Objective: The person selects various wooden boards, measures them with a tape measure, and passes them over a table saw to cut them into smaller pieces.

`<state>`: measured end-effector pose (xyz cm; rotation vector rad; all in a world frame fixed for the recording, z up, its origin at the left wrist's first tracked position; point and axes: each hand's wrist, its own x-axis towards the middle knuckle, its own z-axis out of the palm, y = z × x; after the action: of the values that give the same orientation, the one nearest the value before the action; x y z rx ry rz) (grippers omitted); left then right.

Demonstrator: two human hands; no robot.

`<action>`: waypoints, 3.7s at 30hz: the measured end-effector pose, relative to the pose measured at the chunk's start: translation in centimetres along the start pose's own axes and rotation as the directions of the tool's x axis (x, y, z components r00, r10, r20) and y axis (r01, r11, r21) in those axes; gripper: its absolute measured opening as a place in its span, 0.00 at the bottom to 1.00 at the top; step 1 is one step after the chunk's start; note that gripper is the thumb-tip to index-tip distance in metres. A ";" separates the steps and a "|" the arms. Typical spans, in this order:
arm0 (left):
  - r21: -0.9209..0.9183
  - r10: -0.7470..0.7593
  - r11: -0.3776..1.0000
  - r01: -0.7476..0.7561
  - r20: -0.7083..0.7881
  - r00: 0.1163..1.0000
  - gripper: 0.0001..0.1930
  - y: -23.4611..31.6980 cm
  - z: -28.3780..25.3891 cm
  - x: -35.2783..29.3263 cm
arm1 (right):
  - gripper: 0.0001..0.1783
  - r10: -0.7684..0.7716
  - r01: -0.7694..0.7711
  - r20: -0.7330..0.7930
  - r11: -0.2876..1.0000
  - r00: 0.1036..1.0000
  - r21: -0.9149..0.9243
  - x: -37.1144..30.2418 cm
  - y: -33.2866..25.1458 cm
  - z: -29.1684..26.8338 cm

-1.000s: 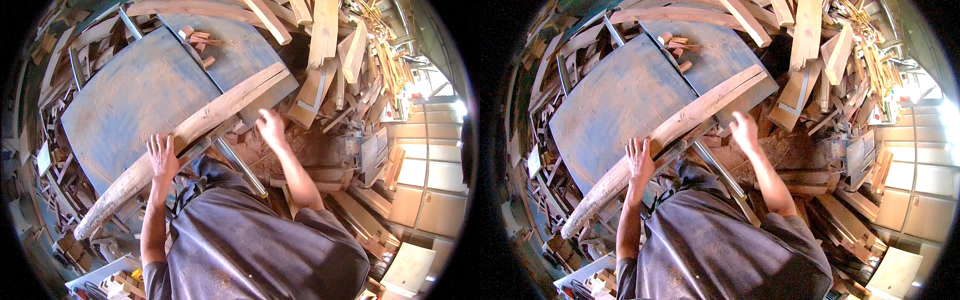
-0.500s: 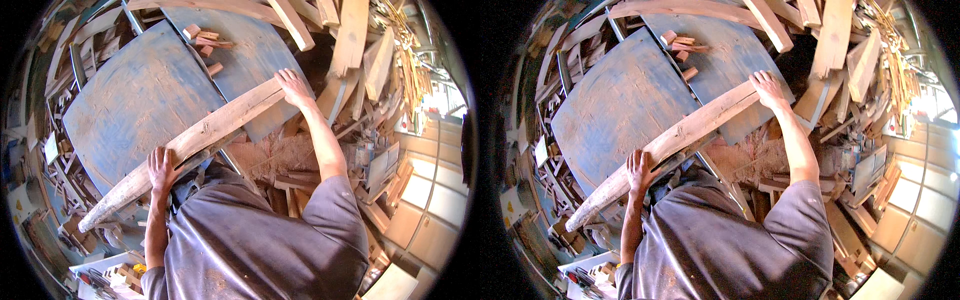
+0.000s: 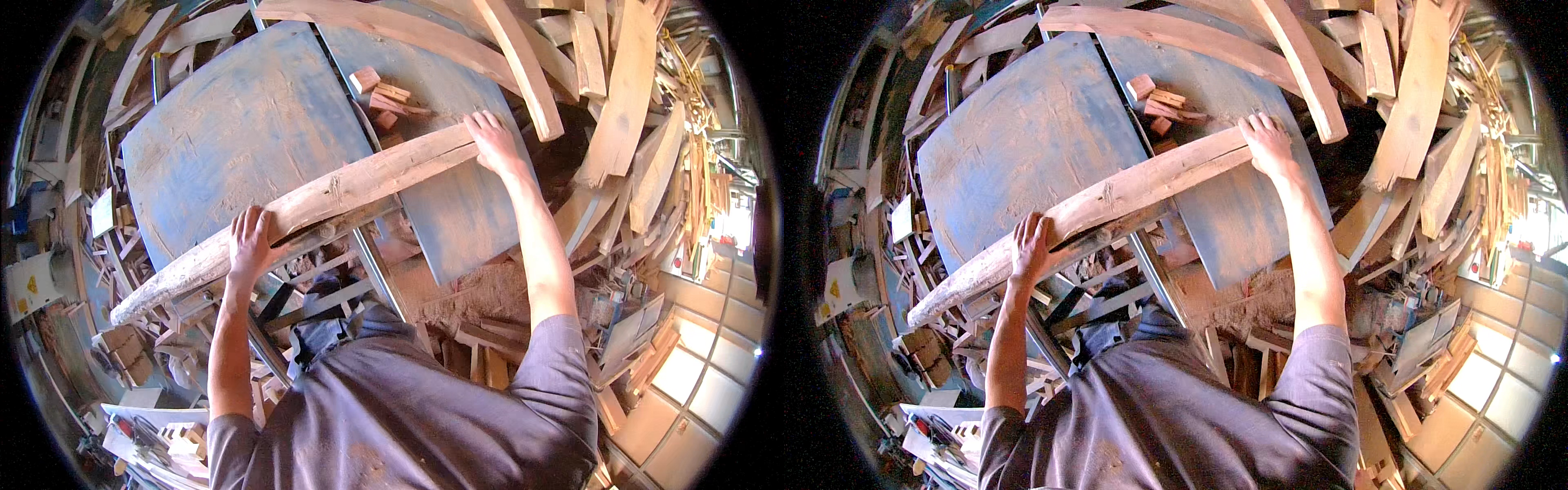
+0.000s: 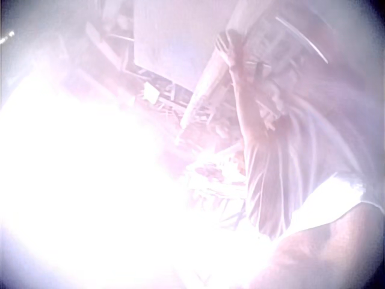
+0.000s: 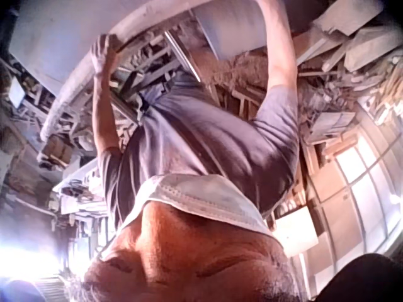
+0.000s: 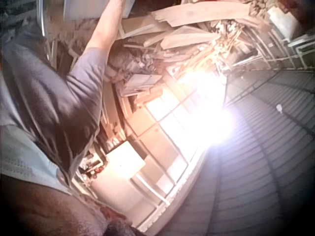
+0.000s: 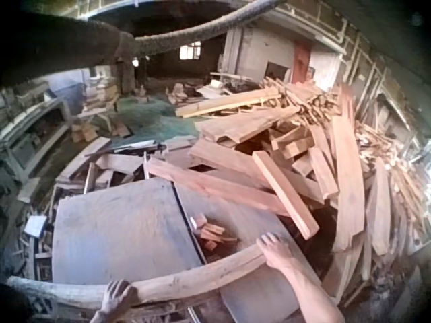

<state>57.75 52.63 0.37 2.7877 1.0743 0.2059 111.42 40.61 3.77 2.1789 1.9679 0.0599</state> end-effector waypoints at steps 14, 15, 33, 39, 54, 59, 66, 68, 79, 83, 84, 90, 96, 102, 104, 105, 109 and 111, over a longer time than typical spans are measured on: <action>-0.014 -0.034 0.999 0.034 0.006 0.999 0.38 -0.1 -0.5 1.5 | 0.35 -0.029 0.029 -0.092 1.000 0.995 -0.001 1.5 0.5 0.2; -0.011 -0.028 1.000 0.028 0.001 1.000 0.38 -0.2 -0.6 1.7 | 0.34 -0.035 0.036 -0.107 0.999 0.994 0.000 1.9 0.7 0.3; 0.049 -0.003 0.999 0.009 -0.105 0.994 0.42 -1.9 1.2 2.7 | 0.31 0.016 -0.012 -0.137 0.999 0.990 0.032 4.0 1.4 0.2; -0.007 -0.017 1.000 0.016 -0.063 0.998 0.42 -1.0 0.1 3.1 | 0.33 0.011 -0.009 -0.098 1.000 0.995 0.023 4.7 1.6 0.4; -0.059 0.001 0.998 0.001 0.039 0.999 0.38 -0.2 -1.7 3.6 | 0.42 0.108 -0.112 0.063 0.992 0.992 0.058 1.2 -0.3 -0.8; -0.136 0.020 0.991 -0.003 0.124 0.992 0.37 -1.2 -1.3 3.3 | 0.42 0.115 -0.114 -0.037 0.993 0.993 0.020 0.6 -1.2 0.6; -0.368 -0.001 0.897 0.244 0.551 0.834 0.31 -1.7 -4.6 6.0 | 0.41 0.026 -0.078 0.180 0.953 0.983 0.291 1.4 1.2 0.4; -0.376 -0.121 0.846 0.379 0.557 0.822 0.21 -7.1 0.0 5.2 | 0.37 0.036 -0.242 0.448 0.878 0.893 0.413 2.5 2.1 -0.1; -0.205 0.134 0.975 -0.089 0.221 0.966 0.37 -1.8 -0.2 1.5 | 0.17 0.277 -0.220 -0.037 0.830 0.960 0.512 -3.6 0.9 7.0; -0.065 0.020 0.998 -0.003 0.272 0.962 0.36 -1.0 2.5 -1.5 | 0.16 0.295 -0.204 -0.130 0.861 0.947 0.466 -3.5 -0.7 8.4; -0.122 0.046 0.992 -0.009 0.301 0.952 0.35 -1.6 2.4 -0.3 | 0.17 0.271 -0.185 -0.163 0.894 0.949 0.407 -3.3 -0.5 8.9; -0.375 0.114 0.898 0.232 0.705 0.701 0.34 -5.9 2.2 6.1 | 0.23 0.243 -0.233 0.051 0.820 0.969 0.523 -0.7 -2.2 7.0; -0.195 -0.008 0.964 0.179 0.653 0.758 0.33 -7.5 2.5 6.4 | 0.42 0.089 -0.142 0.166 0.929 0.982 0.342 -0.4 -4.1 5.1; 0.019 -0.069 0.998 0.066 0.374 0.925 0.43 -4.6 0.7 3.1 | 0.37 0.044 -0.045 0.034 0.998 0.998 0.037 1.4 -4.2 7.7; 0.092 -0.116 0.992 0.089 0.350 0.929 0.41 -4.1 1.2 2.9 | 0.36 0.051 -0.059 0.057 0.986 0.997 0.157 1.2 -4.0 7.8; 0.062 -0.084 0.996 0.066 0.354 0.932 0.40 -4.3 1.2 2.7 | 0.35 0.052 -0.066 0.068 0.974 0.996 0.217 1.2 -4.0 7.6; -0.028 0.026 0.999 -0.017 0.354 0.935 0.36 -5.1 1.4 1.9 | 0.34 0.025 -0.032 0.040 0.977 0.999 0.211 -0.4 -3.7 7.5; -0.050 0.063 0.998 -0.049 0.327 0.943 0.35 -4.9 2.8 -0.4 | 0.34 0.004 -0.018 0.072 0.979 0.997 0.203 -2.1 -4.0 7.5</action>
<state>54.76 55.74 -3.31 2.6872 0.8979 -0.2230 108.52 37.95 -4.08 2.2795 2.0010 -0.2246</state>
